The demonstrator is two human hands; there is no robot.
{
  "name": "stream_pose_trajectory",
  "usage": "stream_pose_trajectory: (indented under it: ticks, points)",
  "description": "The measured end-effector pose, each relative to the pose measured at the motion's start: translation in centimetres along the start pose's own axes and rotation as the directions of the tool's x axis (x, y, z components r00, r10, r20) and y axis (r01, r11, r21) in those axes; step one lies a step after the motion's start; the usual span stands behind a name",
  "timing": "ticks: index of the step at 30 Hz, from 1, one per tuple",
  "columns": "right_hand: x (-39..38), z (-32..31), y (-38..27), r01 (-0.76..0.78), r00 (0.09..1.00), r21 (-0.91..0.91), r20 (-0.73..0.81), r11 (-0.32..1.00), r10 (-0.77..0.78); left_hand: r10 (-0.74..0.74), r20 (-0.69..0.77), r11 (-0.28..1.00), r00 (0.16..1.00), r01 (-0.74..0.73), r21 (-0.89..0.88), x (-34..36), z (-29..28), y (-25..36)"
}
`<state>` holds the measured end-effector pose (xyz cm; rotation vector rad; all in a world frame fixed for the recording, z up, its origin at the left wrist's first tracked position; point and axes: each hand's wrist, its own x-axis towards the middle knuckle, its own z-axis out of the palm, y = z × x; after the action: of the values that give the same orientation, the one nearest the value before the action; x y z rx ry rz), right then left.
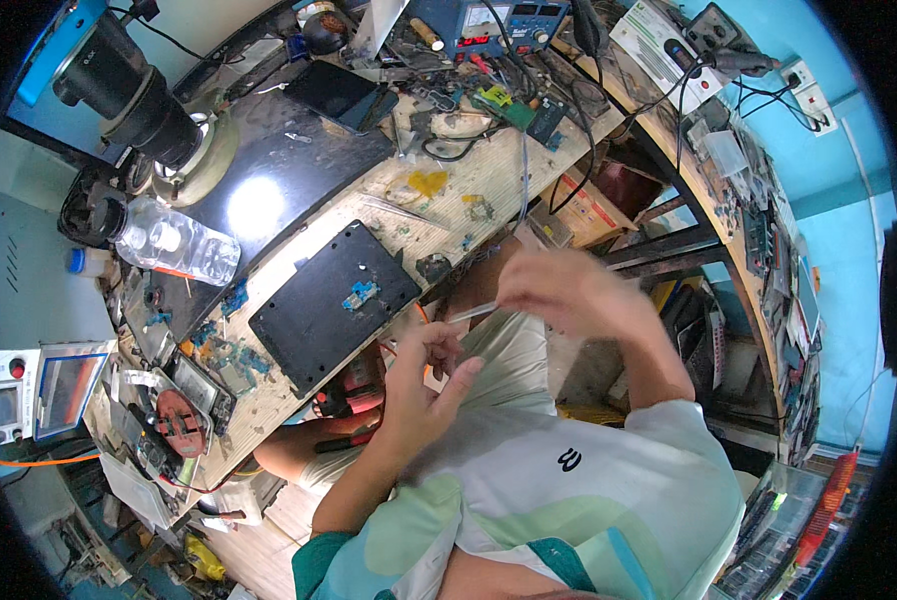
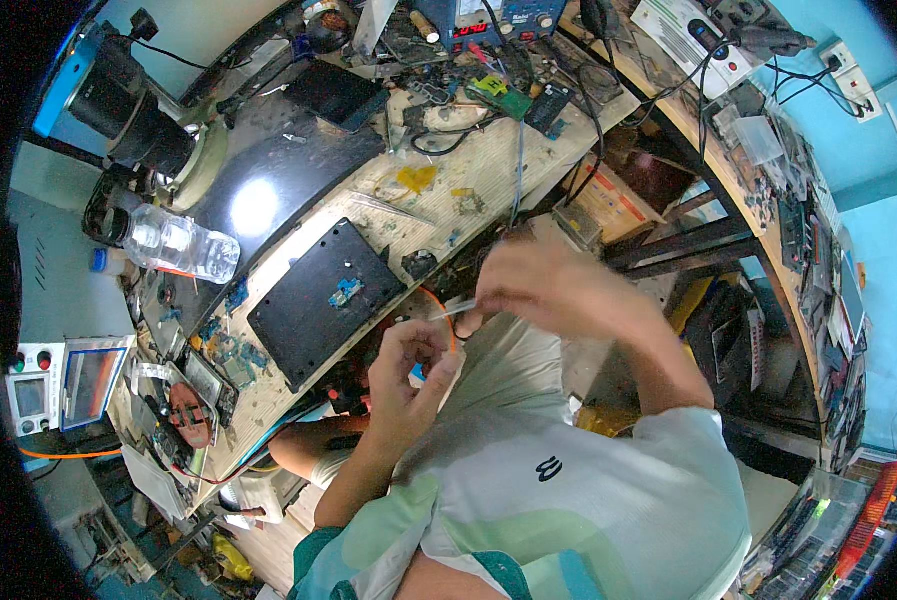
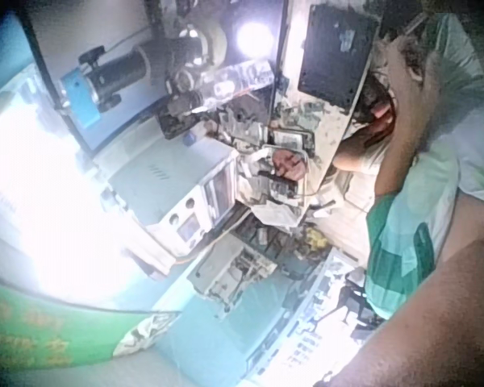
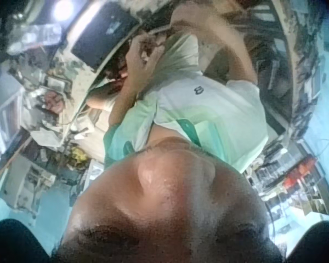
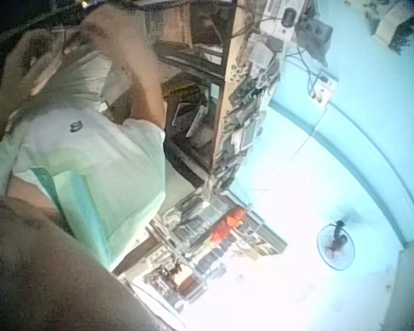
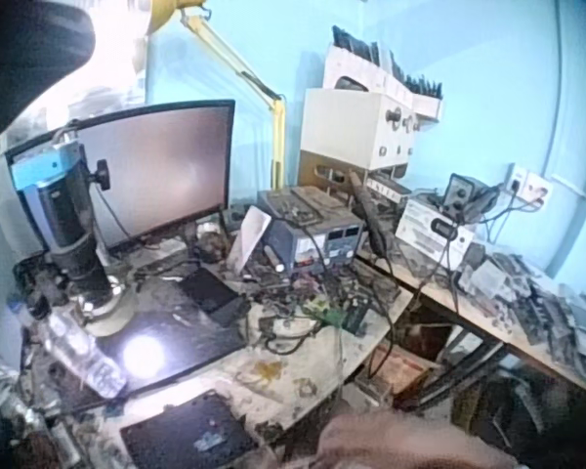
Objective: The person works at a cluttered electronics repair bench, handling a small circuit board and using tweezers to manipulate tiny components. They move between workstations, retrieve tools, and continue adjusting parts on the board.
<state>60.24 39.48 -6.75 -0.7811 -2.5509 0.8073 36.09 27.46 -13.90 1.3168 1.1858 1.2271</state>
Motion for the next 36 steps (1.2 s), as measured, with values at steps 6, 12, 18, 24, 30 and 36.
stream_pose_trajectory:
  ticks: [6,12,18,24,30,36]
  points:
    - [-2.5,5.8,-1.0,-0.212,0.962,0.242,0.222,0.947,0.159,-0.131,0.085,0.949,0.988,0.101,0.299,-0.9,-0.2,-1.5]
    - [-3.1,8.5,-0.3,-0.156,0.965,0.308,0.251,0.938,0.078,-0.150,0.197,0.931,0.969,0.070,0.359,-2.8,-0.8,-3.3]
    - [-2.4,10.0,0.0,-0.266,0.940,0.232,0.278,0.936,0.198,-0.141,0.129,0.937,0.982,0.090,0.339,-3.8,-1.7,-4.2]
    - [-1.9,11.4,-0.2,-0.159,0.968,0.185,0.222,0.970,0.116,-0.159,0.117,0.925,0.980,0.107,0.365,-4.1,-1.7,-4.5]
    - [-1.7,12.7,-1.2,-0.174,0.957,0.097,0.252,0.980,0.145,-0.149,0.146,0.890,0.978,0.069,0.450,-3.9,-2.0,-5.0]
    - [-2.0,13.9,-0.8,-0.228,0.950,0.030,0.226,0.973,0.215,-0.178,0.096,0.899,0.979,0.122,0.420,-4.6,-1.9,-5.7]
